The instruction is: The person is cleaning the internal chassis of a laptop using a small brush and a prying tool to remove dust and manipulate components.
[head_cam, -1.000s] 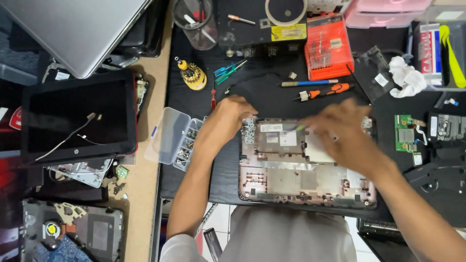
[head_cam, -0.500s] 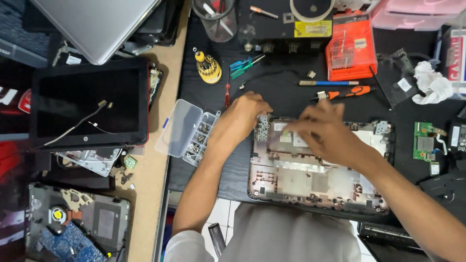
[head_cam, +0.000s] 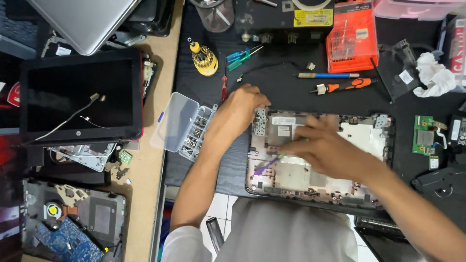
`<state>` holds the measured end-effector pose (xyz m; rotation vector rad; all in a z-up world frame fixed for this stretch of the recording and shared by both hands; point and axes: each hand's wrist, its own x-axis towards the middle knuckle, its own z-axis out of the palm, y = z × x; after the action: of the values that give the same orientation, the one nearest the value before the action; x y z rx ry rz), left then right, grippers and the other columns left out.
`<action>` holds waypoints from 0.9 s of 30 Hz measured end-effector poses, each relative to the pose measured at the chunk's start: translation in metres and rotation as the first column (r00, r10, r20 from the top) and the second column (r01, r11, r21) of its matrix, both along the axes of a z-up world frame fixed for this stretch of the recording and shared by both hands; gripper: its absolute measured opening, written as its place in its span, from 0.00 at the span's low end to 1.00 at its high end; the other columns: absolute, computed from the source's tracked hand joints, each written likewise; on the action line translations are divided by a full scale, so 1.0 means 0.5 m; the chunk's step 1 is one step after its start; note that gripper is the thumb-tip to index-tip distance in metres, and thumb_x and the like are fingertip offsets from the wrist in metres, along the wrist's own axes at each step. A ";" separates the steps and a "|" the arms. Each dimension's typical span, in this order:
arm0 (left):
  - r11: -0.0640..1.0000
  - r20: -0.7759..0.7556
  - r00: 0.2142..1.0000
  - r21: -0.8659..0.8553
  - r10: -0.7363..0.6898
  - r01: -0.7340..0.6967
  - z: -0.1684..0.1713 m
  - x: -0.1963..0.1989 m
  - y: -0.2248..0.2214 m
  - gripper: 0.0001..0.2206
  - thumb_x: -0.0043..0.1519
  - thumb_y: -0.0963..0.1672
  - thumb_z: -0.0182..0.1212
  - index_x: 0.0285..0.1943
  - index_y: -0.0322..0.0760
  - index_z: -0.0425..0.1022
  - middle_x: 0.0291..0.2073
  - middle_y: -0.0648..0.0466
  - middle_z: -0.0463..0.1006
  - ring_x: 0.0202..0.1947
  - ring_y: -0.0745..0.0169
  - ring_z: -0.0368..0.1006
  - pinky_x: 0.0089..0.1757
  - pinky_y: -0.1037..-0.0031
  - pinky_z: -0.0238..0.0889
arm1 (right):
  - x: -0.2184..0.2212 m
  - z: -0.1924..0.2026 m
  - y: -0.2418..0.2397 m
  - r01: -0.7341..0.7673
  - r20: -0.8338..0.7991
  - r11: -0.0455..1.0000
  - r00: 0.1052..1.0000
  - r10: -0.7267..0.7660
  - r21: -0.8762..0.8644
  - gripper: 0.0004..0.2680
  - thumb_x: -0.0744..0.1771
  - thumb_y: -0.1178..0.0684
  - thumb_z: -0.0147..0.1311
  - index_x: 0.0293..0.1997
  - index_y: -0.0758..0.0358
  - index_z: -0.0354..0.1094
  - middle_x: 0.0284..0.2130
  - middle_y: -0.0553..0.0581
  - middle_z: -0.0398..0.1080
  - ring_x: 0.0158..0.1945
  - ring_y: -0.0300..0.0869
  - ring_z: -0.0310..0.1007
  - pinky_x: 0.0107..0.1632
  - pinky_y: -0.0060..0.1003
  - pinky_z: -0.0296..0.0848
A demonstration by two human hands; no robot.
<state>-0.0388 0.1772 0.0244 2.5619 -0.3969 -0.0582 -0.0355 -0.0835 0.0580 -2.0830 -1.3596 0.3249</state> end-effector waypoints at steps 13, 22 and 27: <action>0.998 -0.002 1.000 -0.069 -0.004 0.004 0.034 -0.015 -0.012 0.26 0.39 0.27 0.49 0.42 0.34 0.82 0.33 0.52 0.74 0.42 0.52 0.71 0.37 0.61 0.64 | -0.023 0.027 -0.184 0.175 -0.284 0.964 0.931 -0.229 -0.202 0.10 0.67 0.49 0.52 0.48 0.48 0.82 0.33 0.43 0.74 0.38 0.42 0.58 0.45 0.42 0.60; 1.000 0.068 0.997 -0.008 -0.029 0.030 0.028 -0.019 -0.019 0.24 0.46 0.25 0.49 0.47 0.28 0.81 0.35 0.50 0.75 0.43 0.52 0.69 0.36 0.61 0.68 | -0.096 0.018 -0.220 0.239 -0.334 0.968 0.909 -0.250 -0.074 0.09 0.66 0.52 0.51 0.37 0.44 0.83 0.29 0.41 0.80 0.34 0.35 0.68 0.44 0.36 0.62; 0.999 0.112 0.993 -0.015 -0.046 0.048 0.029 -0.017 -0.024 0.23 0.47 0.25 0.53 0.48 0.26 0.81 0.36 0.48 0.79 0.45 0.50 0.72 0.43 0.63 0.70 | -0.120 0.022 -0.274 0.265 -0.178 0.960 0.944 -0.277 -0.089 0.09 0.67 0.45 0.51 0.39 0.38 0.83 0.20 0.41 0.66 0.31 0.38 0.58 0.39 0.38 0.50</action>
<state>-0.0473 0.1654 0.0389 2.5460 -0.4979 0.0712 -0.0956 -0.2205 0.0691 -2.1966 -0.9482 0.4405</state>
